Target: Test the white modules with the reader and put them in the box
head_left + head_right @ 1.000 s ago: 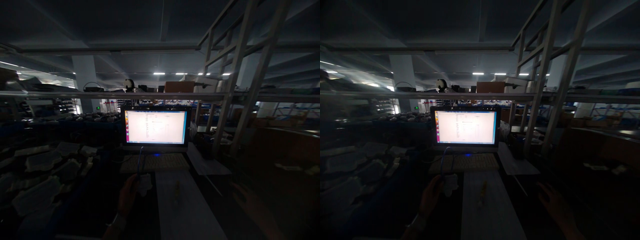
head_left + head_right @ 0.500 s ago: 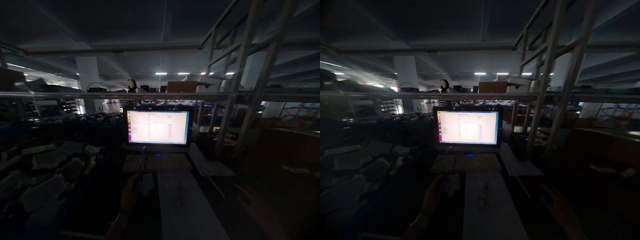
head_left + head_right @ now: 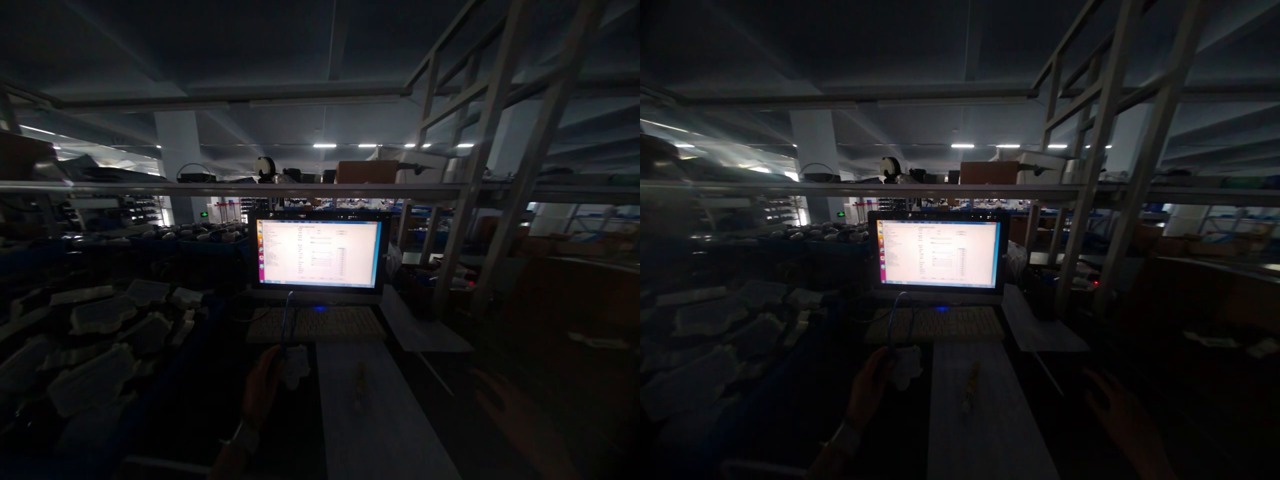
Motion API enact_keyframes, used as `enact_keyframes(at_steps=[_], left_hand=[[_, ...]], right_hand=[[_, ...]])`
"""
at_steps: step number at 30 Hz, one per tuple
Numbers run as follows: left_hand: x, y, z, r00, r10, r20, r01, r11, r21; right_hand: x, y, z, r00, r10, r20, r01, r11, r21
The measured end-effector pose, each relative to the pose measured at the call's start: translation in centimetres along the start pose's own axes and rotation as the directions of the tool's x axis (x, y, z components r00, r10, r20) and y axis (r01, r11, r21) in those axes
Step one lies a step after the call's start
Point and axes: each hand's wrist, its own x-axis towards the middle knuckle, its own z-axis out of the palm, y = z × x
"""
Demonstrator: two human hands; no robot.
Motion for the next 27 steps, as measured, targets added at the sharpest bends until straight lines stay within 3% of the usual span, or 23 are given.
enact_keyframes(at_steps=[5,10,14,17,19,22,23,27], left_hand=[[-0.1,0.0,0.0,1.0,0.018,0.009,-0.018,1.0,0.001],[-0.1,-0.5,0.2,0.999,0.049,0.017,-0.049,0.999,0.009],[-0.2,-0.9,0.5,0.995,0.105,-0.004,-0.105,0.994,0.014],[-0.2,-1.0,0.5,0.992,0.127,-0.003,-0.127,0.992,0.003],[-0.2,-1.1,0.6,0.991,0.13,0.008,-0.13,0.991,-0.002],[-0.2,-1.2,0.7,0.993,0.117,0.014,-0.117,0.993,0.004],[-0.2,-1.3,0.7,0.993,0.115,0.011,-0.115,0.993,0.006],[-0.2,-1.6,0.8,0.993,0.119,0.017,-0.119,0.993,0.005]], right_hand=[[0.1,0.1,0.1,1.0,0.002,0.012,-0.001,0.999,-0.049],[0.0,-0.7,-0.5,0.987,-0.078,-0.137,0.054,0.984,-0.171],[0.3,-2.8,-2.1,0.951,-0.194,-0.241,0.147,0.969,-0.199],[0.8,-6.5,-3.1,0.888,-0.304,-0.345,0.262,0.951,-0.163],[1.0,-10.1,-3.1,0.848,-0.415,-0.33,0.393,0.91,-0.135],[0.7,-16.2,-1.9,0.757,-0.634,-0.161,0.628,0.773,-0.091],[0.5,-18.0,-1.3,0.703,-0.704,-0.105,0.7,0.71,-0.075],[-0.2,-23.0,1.6,0.531,-0.846,0.049,0.847,0.532,-0.003]])
